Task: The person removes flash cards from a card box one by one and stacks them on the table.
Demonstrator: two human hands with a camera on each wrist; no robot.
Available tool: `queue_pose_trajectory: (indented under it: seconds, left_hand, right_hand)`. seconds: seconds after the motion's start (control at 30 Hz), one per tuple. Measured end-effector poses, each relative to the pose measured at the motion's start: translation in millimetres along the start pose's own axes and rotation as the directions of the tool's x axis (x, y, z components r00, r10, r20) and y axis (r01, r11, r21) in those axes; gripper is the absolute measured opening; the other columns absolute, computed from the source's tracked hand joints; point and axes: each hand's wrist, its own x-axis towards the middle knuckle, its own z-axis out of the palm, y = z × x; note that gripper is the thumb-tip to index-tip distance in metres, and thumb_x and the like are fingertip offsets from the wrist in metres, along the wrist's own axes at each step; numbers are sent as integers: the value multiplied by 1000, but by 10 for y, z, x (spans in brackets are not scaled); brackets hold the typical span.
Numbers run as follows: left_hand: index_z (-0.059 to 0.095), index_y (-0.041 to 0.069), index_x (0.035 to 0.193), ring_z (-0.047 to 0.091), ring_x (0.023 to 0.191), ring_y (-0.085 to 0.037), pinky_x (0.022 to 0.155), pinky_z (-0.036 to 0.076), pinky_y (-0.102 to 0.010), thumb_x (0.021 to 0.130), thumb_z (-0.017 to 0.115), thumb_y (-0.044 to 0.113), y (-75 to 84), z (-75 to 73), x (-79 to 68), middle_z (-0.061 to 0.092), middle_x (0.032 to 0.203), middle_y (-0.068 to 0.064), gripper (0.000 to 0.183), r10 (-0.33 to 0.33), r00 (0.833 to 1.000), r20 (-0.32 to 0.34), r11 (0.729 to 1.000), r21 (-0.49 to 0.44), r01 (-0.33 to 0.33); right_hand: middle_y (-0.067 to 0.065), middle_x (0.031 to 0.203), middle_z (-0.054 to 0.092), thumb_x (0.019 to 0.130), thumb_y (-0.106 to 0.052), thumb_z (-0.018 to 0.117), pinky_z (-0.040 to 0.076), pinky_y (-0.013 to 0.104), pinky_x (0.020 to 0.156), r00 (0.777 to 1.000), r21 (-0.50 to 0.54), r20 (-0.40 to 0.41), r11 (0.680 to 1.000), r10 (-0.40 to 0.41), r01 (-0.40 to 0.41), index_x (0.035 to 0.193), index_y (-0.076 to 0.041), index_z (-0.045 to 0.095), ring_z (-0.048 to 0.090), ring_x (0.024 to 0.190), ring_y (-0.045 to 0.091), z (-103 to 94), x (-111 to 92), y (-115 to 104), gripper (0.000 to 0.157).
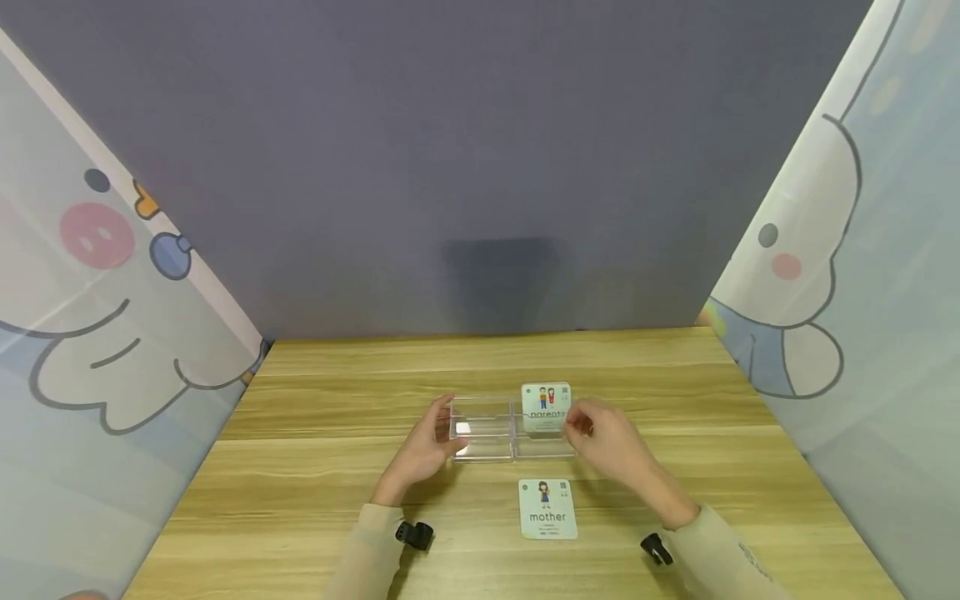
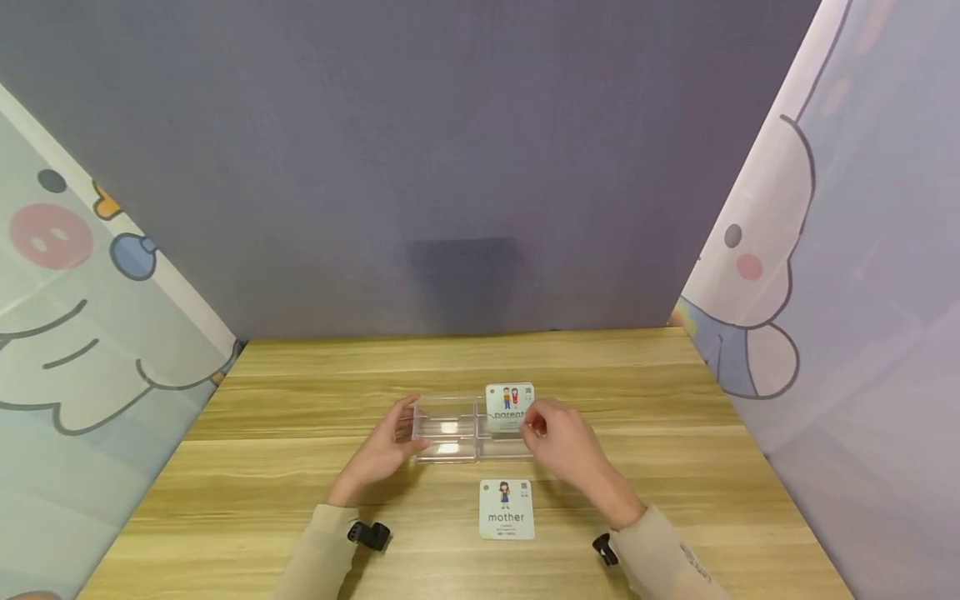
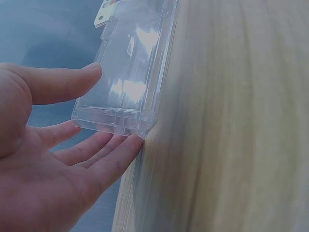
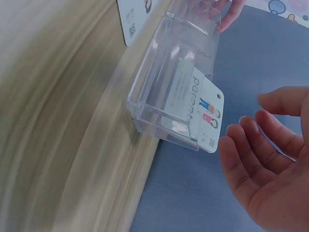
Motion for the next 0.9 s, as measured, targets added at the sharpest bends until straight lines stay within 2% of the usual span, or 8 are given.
queue_pose_trajectory:
  seconds: [0.4, 0.7, 0.9]
  left_hand:
    - [28, 4, 158, 48, 131, -46, 106, 47, -56, 95, 73, 10, 27, -16, -18, 45, 144, -28, 78, 4, 1000, -3, 1000, 10, -4]
    - [28, 5, 158, 46, 133, -46, 108, 46, -55, 95, 72, 7, 30, -17, -3, 44, 145, -28, 78, 2, 1000, -6, 1000, 0, -2]
    - [28, 5, 158, 46, 132, -46, 107, 47, -55, 94, 73, 7, 23, -7, -4, 45, 144, -27, 78, 3, 1000, -7, 1000, -1, -3]
  right_hand:
    - [-9, 82, 62, 85, -10, 79, 54, 24, 64, 999, -2, -34, 1000, -18, 18, 88, -14, 68, 56, 73, 7, -32, 64, -55, 13]
    - [-4, 82, 62, 86, -9, 78, 54, 26, 64, 998, 13, -56, 1000, 1, 0, 93, -7, 70, 57, 74, 10, -51, 114, -56, 11]
    - [-3, 85, 63, 88, -11, 76, 54, 28, 66, 998, 6, -51, 1000, 20, -20, 100, -3, 71, 57, 76, 12, -71, 154, -29, 15]
